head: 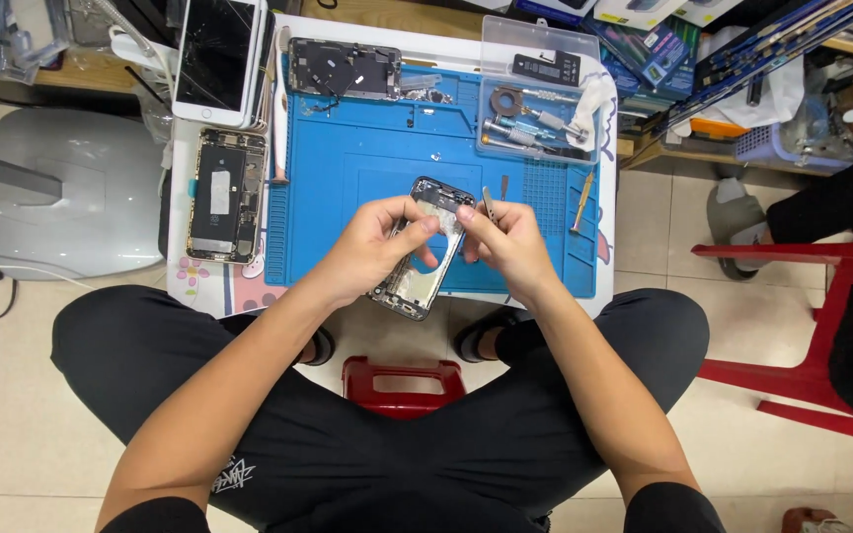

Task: The person is repairing a smartphone by removing and reattaching internal components. They use tweezers to carefully lift and place small parts within the phone's chassis, working on a blue mat.

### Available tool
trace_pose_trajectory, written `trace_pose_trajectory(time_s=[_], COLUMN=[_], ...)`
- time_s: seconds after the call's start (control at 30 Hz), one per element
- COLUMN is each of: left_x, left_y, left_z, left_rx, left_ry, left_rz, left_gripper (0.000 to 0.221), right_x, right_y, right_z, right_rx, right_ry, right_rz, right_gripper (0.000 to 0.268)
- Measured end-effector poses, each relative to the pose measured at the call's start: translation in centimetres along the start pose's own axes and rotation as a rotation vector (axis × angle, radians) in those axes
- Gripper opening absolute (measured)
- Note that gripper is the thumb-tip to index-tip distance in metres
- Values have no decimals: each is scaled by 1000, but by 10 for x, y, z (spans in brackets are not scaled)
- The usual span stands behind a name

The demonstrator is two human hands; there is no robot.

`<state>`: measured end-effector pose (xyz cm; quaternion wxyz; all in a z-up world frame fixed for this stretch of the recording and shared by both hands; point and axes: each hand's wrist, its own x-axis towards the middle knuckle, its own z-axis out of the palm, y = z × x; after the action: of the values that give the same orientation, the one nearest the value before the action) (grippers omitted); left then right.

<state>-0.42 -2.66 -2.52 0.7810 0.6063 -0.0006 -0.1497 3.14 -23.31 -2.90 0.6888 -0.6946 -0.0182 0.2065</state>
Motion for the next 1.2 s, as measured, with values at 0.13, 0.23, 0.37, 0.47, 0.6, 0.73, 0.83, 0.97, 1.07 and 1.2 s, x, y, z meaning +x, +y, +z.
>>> trace_pose_trajectory(time_s=[0.13,0.23,0.37,0.47,0.6,0.73,0.83,0.97,1.07,1.2], left_x=[-4,-6,20,48,83,93,85,90,87,84], left_y=[9,27,73,74,74,52,38,33,27,24], left_z=[-1,-6,-55,-109,-137,-157,-155,-160,-164,-156], left_rx=[93,-41,369,862,1251,1521,1582,1552,1552,1562], left_ry=[14,135,394,580,510,507,580,549,516,500], left_rz=[67,-34,192,380,497,624,663,568,532,467], left_gripper=[25,25,23,14,8,13,17,17,20,15], right_x=[1,6,16,19,26,27,19,23,24,16], right_y=[-10,1,-10,-10,-13,-17,-13,-18,-14,-22], right_z=[2,-5,-24,-31,-45,-49,-54,-54,-51,-49], right_rx=[16,74,84,87,103,138,160,168,160,138], right_ry=[12,104,226,273,358,396,460,441,439,452], right_rz=[43,68,31,40,7,-15,31,-5,-8,-8], right_gripper=[32,25,30,33,27,30,24,24,27,29])
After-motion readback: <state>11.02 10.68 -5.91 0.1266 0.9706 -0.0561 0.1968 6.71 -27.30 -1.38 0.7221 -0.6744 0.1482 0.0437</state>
